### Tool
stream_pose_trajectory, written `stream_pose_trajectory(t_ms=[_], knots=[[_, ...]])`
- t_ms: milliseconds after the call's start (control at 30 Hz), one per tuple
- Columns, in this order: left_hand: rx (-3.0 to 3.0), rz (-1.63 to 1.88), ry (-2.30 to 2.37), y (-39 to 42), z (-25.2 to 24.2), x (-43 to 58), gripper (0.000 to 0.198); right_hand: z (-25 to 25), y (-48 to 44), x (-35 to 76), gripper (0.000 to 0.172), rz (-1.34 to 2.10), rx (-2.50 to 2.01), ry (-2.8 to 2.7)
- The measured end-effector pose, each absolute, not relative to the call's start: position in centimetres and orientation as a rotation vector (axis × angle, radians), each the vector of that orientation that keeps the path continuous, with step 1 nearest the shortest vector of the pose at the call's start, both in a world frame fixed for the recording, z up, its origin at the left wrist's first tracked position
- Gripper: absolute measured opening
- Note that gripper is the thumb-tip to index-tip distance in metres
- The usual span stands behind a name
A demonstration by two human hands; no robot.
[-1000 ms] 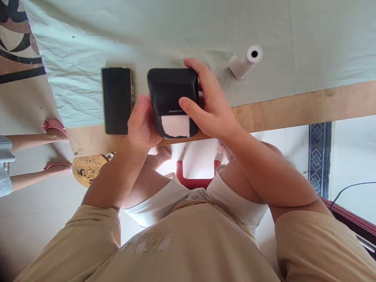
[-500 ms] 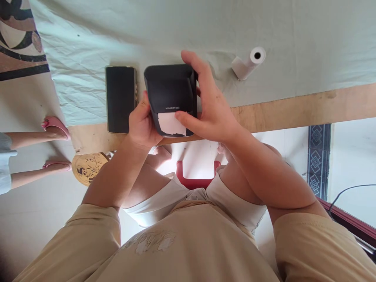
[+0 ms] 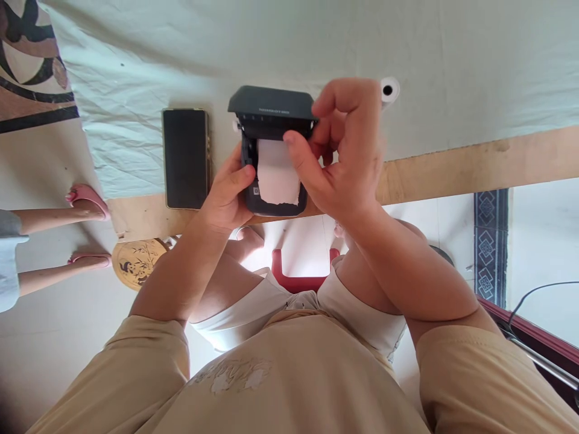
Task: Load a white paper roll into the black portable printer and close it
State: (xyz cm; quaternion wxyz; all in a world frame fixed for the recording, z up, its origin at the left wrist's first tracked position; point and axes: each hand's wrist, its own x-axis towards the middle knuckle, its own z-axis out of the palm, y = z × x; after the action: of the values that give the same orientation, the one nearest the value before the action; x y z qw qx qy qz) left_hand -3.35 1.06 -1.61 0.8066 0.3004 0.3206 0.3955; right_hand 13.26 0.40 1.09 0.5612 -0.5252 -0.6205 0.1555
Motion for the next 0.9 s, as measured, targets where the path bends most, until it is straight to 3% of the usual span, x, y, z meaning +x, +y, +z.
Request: stream_pose_trajectory(t_ms=[133,233,367,633,800,900], knots=[[0.663,0.832,0.687,1.3,-2.1,-3.5,0.036,1.0,0.4,13.2,0.018,0.340,-1.296,-1.459],[0.684,0.821,0.658,1.4,-2.3,-3.4,0.040,1.2,0.3,13.5,0.004,0.220,-1.468,-1.774],[0.722,0.830,0.661,1.3,-2.4,-3.3,0.043,1.8,0.3,13.8,0.018,0.203,-1.723,-2.119],[0.735,0.772,0.667,1.2,-2.3,-3.6,0.049,3.3,0.4,14.5,0.016,0.442,-1.766,-2.336],[0.715,0.741,0.657,1.3,-2.0,-3.6,0.053,3.3,0.1,15.1,0.028,0.540,-1.657,-2.188],[0.710,0.774,0.666,1.3,-2.0,-3.5,0.052,2.8,0.1,15.8,0.034,0.789,-1.483,-1.937]])
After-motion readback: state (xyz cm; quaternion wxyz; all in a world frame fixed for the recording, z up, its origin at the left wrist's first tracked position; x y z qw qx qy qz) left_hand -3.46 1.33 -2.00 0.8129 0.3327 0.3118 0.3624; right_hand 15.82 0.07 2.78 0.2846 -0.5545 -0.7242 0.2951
